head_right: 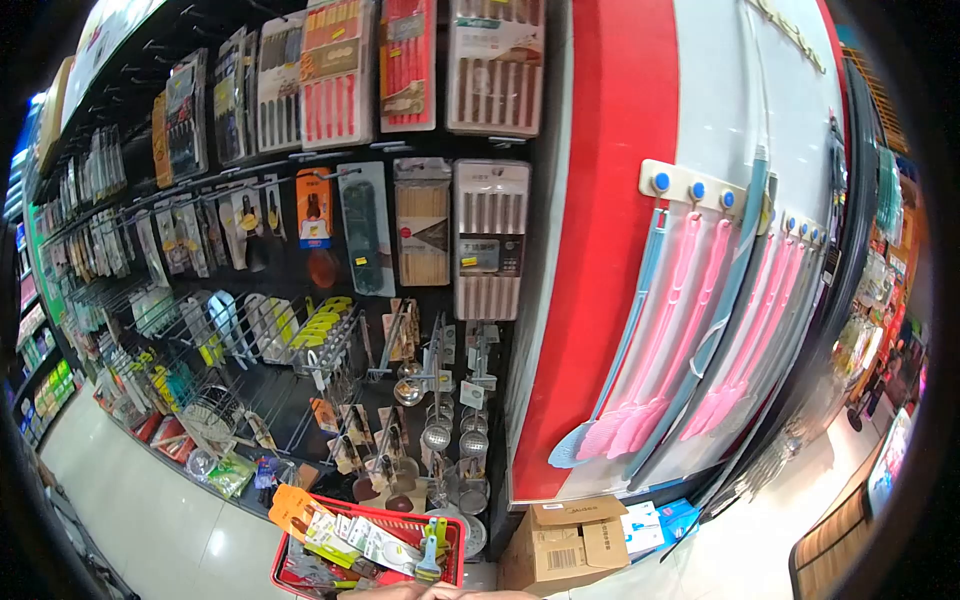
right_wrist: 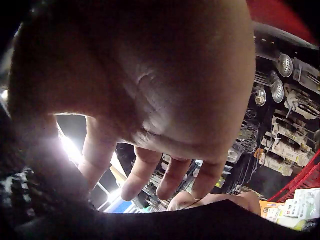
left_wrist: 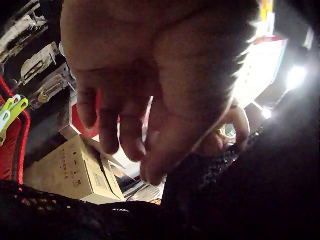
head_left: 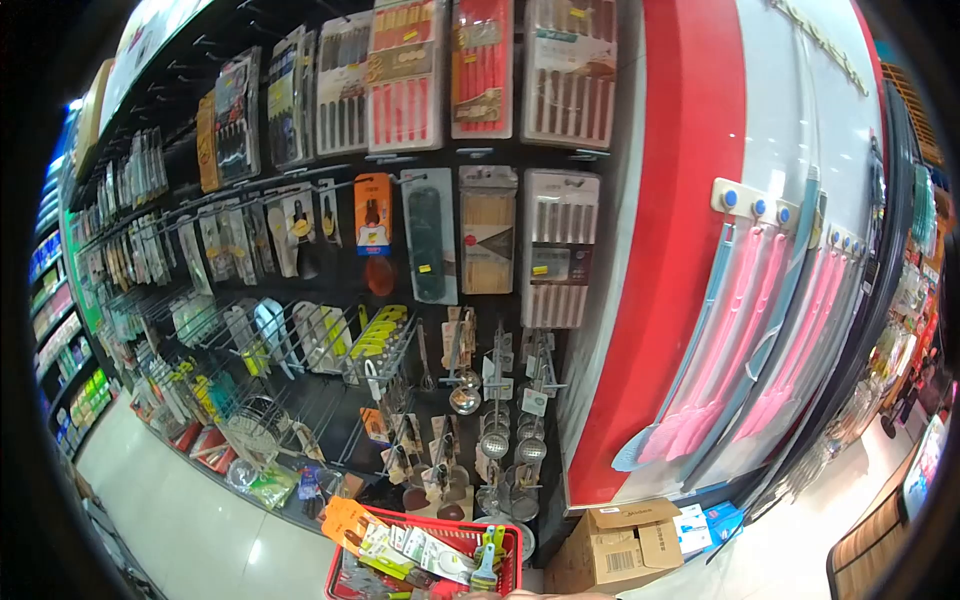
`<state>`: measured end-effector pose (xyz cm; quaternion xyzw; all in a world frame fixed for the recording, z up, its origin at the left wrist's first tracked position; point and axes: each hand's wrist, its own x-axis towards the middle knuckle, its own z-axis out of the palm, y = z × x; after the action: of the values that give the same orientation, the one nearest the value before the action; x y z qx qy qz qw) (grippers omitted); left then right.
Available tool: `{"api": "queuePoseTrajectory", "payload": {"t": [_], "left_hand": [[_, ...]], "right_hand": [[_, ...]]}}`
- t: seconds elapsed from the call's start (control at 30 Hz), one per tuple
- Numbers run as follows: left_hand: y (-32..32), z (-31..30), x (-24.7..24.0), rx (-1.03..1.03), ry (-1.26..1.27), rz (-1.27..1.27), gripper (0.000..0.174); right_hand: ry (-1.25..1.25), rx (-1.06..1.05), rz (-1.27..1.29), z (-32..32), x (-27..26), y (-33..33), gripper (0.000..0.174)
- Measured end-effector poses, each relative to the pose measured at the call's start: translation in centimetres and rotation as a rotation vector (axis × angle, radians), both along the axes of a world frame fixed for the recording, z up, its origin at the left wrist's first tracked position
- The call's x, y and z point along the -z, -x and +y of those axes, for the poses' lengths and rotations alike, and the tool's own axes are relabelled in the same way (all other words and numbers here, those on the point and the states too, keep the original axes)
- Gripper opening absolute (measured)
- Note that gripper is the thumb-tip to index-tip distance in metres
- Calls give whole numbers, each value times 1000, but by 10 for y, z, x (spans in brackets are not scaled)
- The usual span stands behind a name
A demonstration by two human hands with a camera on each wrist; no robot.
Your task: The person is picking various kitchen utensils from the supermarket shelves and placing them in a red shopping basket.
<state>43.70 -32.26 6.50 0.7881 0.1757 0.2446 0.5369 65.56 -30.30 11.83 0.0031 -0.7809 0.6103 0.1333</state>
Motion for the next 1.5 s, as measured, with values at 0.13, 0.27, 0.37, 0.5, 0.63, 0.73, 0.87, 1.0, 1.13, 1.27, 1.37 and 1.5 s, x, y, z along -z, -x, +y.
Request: {"api": "queuePoseTrajectory", "payload": {"t": [0.13,0.27,0.37,0.5,0.63,0.73,0.87,1.0,1.13,1.27,1.37,1.5], "left_hand": [[29,16,87,-311,-97,203,17],[58,21,64,-442,-183,572,19],[88,19,103,-686,-380,521,15],[128,13,120,-869,-373,641,11],[167,14,142,-1098,-244,681,11],[196,19,163,-1151,-173,748,9],[215,32,188,-1239,-87,774,8],[208,48,221,-1170,13,725,12],[183,72,255,-1022,147,744,32],[158,93,283,-979,228,850,40],[148,102,337,-1001,208,767,38],[133,108,324,-1063,185,721,28]], "right_hand": [[0,-8,23,7,3,9,12],[-106,166,66,16,12,24,9],[-163,234,42,21,8,39,14],[-123,224,-38,20,15,53,13],[-26,475,-135,18,26,55,13],[-120,669,-195,25,39,36,11],[-38,757,-232,22,41,16,11],[-91,850,-314,13,53,20,11],[-152,888,-334,6,60,41,11],[-181,911,-367,-5,59,50,8],[-232,917,-388,-13,58,46,5],[-216,1049,-450,-21,50,52,6]]}}
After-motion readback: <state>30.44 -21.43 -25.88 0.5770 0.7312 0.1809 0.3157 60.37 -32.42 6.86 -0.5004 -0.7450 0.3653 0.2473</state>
